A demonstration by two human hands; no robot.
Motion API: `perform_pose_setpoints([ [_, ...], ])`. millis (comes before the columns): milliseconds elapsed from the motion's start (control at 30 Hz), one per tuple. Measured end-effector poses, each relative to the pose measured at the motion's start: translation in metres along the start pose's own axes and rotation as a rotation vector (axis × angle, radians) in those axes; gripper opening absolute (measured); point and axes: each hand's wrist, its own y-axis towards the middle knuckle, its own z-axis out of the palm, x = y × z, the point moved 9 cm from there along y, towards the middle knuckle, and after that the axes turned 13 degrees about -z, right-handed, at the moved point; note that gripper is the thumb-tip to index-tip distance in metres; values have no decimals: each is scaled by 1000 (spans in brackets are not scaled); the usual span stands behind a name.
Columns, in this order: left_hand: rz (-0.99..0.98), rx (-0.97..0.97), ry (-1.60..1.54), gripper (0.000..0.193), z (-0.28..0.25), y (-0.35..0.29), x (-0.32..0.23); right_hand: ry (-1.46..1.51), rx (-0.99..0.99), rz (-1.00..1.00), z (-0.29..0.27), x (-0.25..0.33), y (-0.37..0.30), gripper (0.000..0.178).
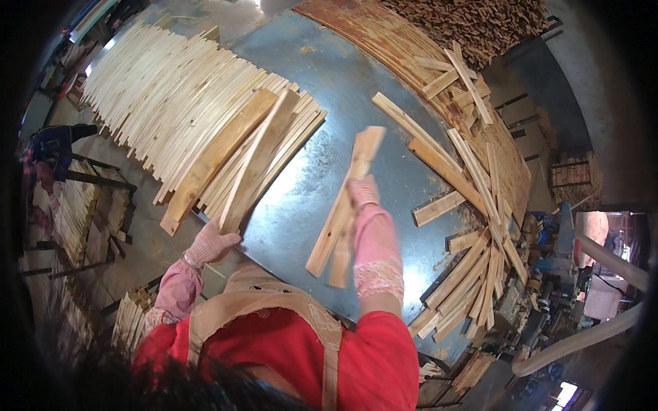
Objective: The person picks up thin wooden planks from a pile on a metal table and arranges them into a neat stack. They repeatedly gather the planks, align them, and place them onto the growing stack while wearing pink gloves.
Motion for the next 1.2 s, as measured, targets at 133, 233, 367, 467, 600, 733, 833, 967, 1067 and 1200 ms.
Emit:
perform_pose_setpoints([
  [133, 109, 53, -309, 68, -15, 5, 0, -238, -526, -127, 70, 32, -1, 67],
  [233, 96, 42, -348, 64, -10, 15, 16, 235, -350, -249, 129, 70, 3, 67],
  [367, 46, 18, -63, 63, -9, -9, -62, 306, 36, -463, 171, 120, -4, 65],
  [467, 349, -71, 46, 72, 26, 15, -80, 674, 172, -551, 183, 66, 14, 58],
  [600, 543, -241, 479, 91, 120, -24, -157, 1397, -103, -356, 68, 36, -133, 71],
  [733, 1016, 78, 719, 98, 287, -109, -224, 1194, -744, -259, -29, -137, -208, 48],
  [833, 1367, 301, 803, 101, 393, -176, -220, 1198, -1186, -191, -99, -294, -333, 37],
  [967, 1327, 514, 900, 91, 501, -216, -198, 715, -1582, 231, -111, -524, -536, 39],
  [1067, 1191, 667, 1076, 88, 553, -221, -173, 529, -1535, 661, -77, -614, -655, 53],
  [1200, 1218, 685, 1232, 85, 595, -238, -165, 500, -1452, 1161, 18, -716, -688, 58],
])
